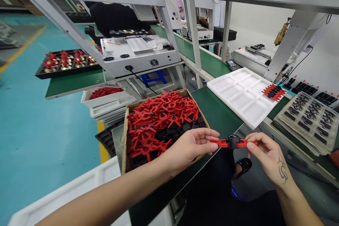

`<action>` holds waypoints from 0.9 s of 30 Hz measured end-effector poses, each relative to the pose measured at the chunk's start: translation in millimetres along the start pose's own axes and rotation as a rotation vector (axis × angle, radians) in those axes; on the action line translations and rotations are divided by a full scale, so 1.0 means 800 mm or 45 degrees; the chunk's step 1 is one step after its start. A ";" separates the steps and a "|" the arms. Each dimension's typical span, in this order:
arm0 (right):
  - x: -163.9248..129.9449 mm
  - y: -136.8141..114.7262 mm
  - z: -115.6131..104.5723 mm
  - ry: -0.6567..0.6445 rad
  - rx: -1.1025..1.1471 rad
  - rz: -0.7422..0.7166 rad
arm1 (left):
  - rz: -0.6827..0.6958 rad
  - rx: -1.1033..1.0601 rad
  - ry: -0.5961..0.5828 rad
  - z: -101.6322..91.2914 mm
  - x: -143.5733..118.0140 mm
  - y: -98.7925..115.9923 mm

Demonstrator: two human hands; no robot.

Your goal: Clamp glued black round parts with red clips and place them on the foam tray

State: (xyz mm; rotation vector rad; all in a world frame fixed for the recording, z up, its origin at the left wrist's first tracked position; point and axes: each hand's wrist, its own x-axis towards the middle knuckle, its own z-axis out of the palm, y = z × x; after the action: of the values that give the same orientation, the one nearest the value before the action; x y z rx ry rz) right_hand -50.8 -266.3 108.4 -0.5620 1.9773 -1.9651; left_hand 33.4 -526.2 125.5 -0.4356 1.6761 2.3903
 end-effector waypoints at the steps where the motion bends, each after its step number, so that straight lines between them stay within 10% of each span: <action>1: 0.000 0.000 0.000 -0.006 0.005 0.001 | 0.005 -0.002 -0.005 0.001 0.000 0.000; 27: -0.007 0.007 -0.007 -0.056 -0.116 -0.023 | 0.099 0.089 -0.078 0.001 -0.002 -0.004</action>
State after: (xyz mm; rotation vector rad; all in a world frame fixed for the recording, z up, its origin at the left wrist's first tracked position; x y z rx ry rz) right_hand -49.0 -259.2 102.2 -0.6418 2.0503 -1.8642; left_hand 35.9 -524.3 123.2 -0.2881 1.7741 2.3644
